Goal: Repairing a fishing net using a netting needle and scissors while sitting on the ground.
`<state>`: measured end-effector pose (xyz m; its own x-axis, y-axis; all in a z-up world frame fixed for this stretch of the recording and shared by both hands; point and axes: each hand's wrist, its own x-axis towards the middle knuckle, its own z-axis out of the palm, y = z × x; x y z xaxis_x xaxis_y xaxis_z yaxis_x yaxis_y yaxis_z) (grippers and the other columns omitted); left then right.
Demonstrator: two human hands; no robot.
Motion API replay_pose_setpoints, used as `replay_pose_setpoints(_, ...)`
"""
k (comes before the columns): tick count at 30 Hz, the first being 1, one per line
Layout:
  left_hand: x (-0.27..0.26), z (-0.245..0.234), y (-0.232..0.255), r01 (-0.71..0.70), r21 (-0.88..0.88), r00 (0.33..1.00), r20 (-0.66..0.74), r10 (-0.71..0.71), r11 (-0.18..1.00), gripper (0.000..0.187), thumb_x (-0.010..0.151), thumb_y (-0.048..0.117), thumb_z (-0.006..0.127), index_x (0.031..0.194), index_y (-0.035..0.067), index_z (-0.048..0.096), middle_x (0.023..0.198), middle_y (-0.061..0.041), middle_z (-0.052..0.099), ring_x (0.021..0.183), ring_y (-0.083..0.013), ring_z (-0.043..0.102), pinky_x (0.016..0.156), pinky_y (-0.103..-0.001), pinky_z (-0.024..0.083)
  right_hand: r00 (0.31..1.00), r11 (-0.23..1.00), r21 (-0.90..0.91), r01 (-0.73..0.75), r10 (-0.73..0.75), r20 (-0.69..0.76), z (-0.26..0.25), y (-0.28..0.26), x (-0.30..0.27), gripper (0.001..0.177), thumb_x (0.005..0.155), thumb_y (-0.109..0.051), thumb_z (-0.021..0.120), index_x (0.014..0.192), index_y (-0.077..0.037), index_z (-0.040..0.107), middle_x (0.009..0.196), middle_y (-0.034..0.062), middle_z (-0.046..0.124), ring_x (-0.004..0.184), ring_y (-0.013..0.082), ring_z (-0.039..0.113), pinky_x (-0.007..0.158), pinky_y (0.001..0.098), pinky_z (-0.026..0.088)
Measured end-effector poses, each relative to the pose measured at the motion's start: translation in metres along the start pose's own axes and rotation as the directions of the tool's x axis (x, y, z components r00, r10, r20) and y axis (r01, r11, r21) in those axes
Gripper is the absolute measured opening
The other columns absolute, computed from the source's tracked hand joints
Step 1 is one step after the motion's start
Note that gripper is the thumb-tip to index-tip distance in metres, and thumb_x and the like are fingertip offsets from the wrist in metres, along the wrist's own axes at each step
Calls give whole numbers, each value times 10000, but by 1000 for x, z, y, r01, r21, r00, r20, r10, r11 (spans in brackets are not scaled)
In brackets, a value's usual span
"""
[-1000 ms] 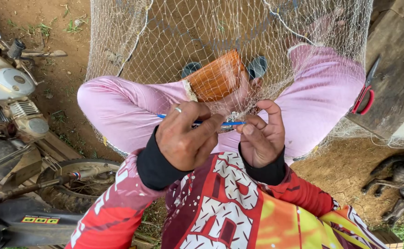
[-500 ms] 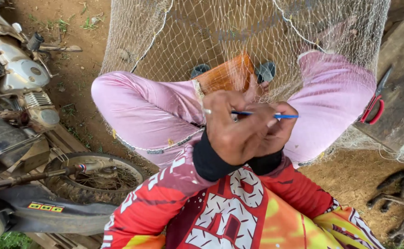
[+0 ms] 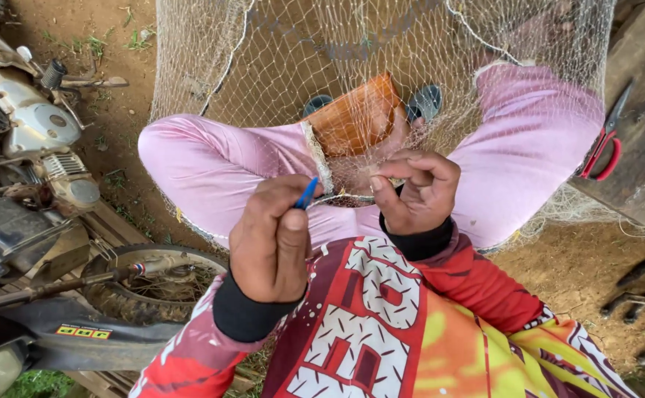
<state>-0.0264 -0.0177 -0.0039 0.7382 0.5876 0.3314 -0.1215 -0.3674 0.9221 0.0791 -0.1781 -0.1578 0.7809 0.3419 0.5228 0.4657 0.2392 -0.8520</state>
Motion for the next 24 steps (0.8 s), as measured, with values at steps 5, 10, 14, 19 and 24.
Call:
replay_pose_setpoints(5, -31, -15, -12, 255, 312, 875, 330, -355, 915, 411, 905, 161, 725, 1266, -10, 626, 907, -257, 755, 810, -497, 718, 669, -585, 562, 996, 996, 51, 68, -71, 59, 13, -9, 1, 390, 829, 94, 781, 1052, 108, 461, 804, 206, 712, 691, 324, 648, 668, 416, 548)
replay_pose_setpoints(10, -80, -1, -37, 72, 350, 877, 423, -226, 934, 261, 891, 131, 616, 1122, 175, 730, 757, -67, 711, 664, -300, 732, 590, -397, 587, 969, 995, -67, 70, -52, 241, 10, -28, 14, 90, 844, 10, 799, 910, 36, 744, 831, 173, 713, 701, 304, 659, 651, 415, 571)
replay_pose_setpoints(14, -88, -1, -48, -19, 449, 832, 502, -235, 893, 289, 857, 153, 608, 1121, 203, 715, 742, -29, 687, 626, -283, 714, 545, -397, 574, 948, 949, -158, 272, -236, 214, 4, -27, 20, 102, 872, -42, 806, 806, 3, 743, 737, 154, 737, 605, 297, 656, 587, 415, 566)
replay_pose_setpoints(19, -89, -1, -47, -19, 443, 843, 489, -224, 896, 307, 863, 150, 579, 1129, 222, 713, 736, 1, 679, 622, -266, 710, 535, -359, 567, 926, 883, -313, 350, -276, 257, 9, -17, 23, 131, 886, -181, 840, 839, -78, 775, 773, 89, 671, 679, 282, 601, 691, 418, 539)
replay_pose_setpoints(24, -87, -4, -44, 11, 415, 853, 470, -225, 910, 291, 882, 171, 581, 1130, 226, 724, 735, 13, 680, 625, -262, 710, 545, -350, 566, 929, 850, -392, 352, -267, 256, 22, -15, 24, 86, 878, -203, 823, 851, -126, 797, 762, 54, 580, 699, 290, 577, 730, 428, 517)
